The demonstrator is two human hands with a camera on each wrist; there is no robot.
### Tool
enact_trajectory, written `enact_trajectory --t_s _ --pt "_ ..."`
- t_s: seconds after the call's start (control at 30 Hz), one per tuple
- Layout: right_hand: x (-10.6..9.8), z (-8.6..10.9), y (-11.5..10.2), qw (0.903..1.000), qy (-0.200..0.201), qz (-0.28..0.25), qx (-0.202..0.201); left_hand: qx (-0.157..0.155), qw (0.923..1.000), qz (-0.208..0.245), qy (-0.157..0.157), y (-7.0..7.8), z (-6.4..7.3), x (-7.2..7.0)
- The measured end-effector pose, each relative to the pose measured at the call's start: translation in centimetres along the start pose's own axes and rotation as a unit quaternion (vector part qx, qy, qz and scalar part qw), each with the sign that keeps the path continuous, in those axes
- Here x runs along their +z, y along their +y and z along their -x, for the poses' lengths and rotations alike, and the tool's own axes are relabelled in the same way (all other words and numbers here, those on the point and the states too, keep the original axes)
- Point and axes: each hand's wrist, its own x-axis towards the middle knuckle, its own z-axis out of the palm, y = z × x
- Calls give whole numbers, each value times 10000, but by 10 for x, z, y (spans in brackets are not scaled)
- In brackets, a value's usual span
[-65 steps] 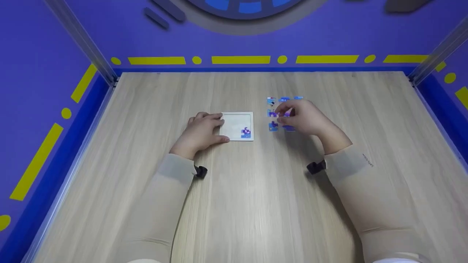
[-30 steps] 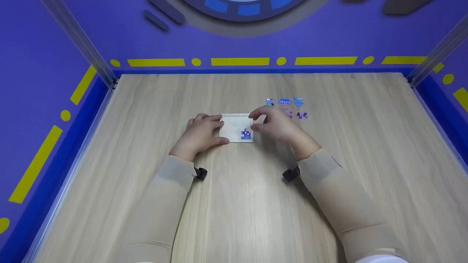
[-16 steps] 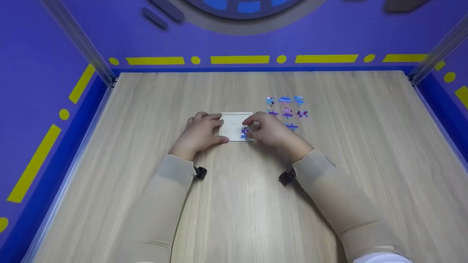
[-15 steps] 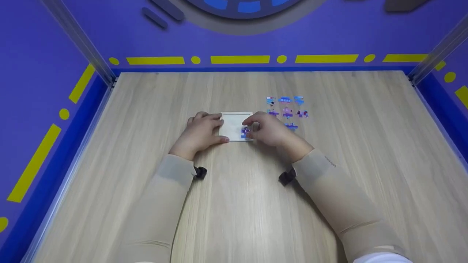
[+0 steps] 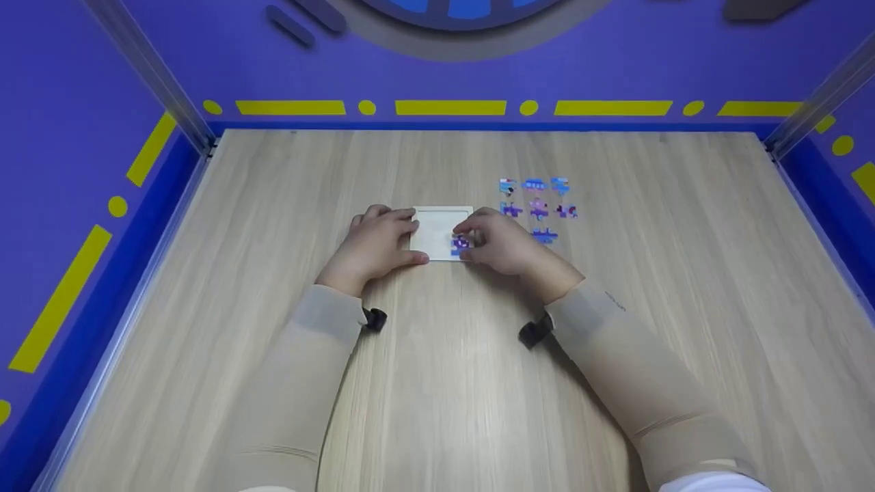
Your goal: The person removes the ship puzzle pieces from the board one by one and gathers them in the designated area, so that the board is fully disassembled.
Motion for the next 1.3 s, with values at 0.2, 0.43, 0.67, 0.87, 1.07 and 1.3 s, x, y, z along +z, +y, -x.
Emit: enact_trajectory --t_s 0.2,0.43,0.67,0.87,1.07,1.3 --pt "0 1 -3 9998 -47 173 5 -5 10000 -47 15 0 -2 -1" --pt "0 1 -4 9992 -105 378 36 12 10000 -52 34 2 -3 -2" --pt "-1 2 -6 9989 -154 438 -54 18 9999 -119 -14 3 -2 -4" --pt "1 3 -8 9989 -143 440 -34 50 9999 -138 -5 3 -2 -4" --pt "3 1 -10 9991 -55 421 -55 77 9999 -148 20 1 -2 -2" --pt "4 1 -11 9990 -62 434 -33 70 9998 -189 19 1 -1 -1"
